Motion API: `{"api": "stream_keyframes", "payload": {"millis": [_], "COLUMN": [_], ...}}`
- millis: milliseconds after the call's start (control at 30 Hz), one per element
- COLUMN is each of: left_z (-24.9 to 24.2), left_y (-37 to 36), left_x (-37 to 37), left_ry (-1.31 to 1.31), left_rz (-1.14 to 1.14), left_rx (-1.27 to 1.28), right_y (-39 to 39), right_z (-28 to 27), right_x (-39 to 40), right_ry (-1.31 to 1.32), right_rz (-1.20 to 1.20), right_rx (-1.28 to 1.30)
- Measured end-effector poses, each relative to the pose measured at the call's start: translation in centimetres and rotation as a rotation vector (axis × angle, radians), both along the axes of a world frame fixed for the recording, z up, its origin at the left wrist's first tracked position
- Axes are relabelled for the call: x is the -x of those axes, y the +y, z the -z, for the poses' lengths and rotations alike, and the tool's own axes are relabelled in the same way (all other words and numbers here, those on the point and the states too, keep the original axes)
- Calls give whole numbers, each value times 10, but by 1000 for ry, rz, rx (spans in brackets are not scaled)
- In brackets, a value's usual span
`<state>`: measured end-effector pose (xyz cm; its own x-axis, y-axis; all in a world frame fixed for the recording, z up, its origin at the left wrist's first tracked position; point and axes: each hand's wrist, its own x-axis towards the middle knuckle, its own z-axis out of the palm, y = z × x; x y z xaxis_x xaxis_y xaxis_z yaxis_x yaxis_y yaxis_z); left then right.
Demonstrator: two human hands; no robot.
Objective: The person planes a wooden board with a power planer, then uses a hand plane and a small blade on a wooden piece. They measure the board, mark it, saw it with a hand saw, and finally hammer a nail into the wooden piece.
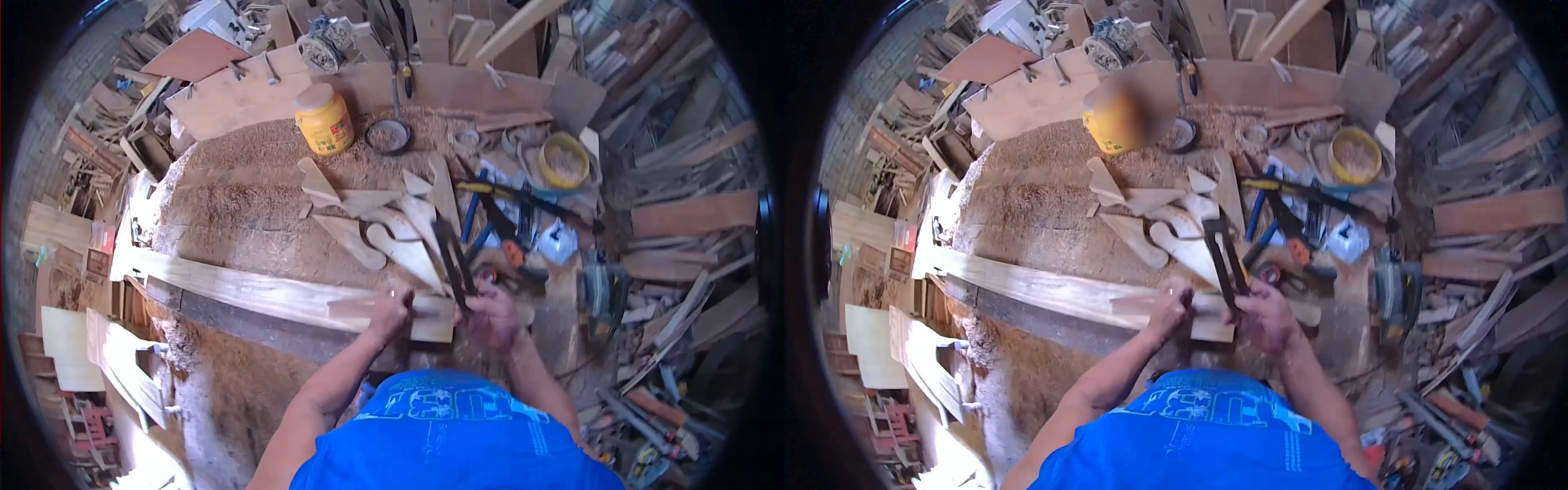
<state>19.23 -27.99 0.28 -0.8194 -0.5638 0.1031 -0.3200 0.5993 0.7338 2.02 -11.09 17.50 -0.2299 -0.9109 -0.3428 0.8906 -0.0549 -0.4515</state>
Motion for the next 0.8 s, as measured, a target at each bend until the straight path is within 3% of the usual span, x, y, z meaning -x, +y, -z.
{"api": "stream_keyframes", "payload": {"millis": [33, 67, 133, 167, 233, 267, 400, 533, 800], "left_z": [2, -38, -71, -88, -135, -151, -163, -166, -181], "left_y": [-3, -6, -24, -29, -28, -25, 10, 36, 27], "left_x": [-2, 3, 3, -2, -21, -34, -67, -92, -109], "left_ry": [138, 302, 438, 443, 561, 568, 587, 384, 388], "left_rz": [-72, -130, -321, -308, -504, -464, -410, -383, -351], "left_rx": [211, 391, -74, -69, -795, -1023, -1357, -1325, -1223], "right_y": [-2, -2, 1, 0, -7, -11, -16, -13, -21], "right_z": [-6, -13, -32, -39, -41, -40, -35, -32, -36], "right_x": [-12, -19, -25, -28, -40, -46, -73, -99, -114], "right_ry": [111, 235, 341, 444, 516, 582, 525, 501, 452], "right_rz": [-11, -20, -12, -28, 38, 90, 13, -74, -181], "right_rx": [45, 95, 134, 165, 94, 17, -19, -43, 58]}}
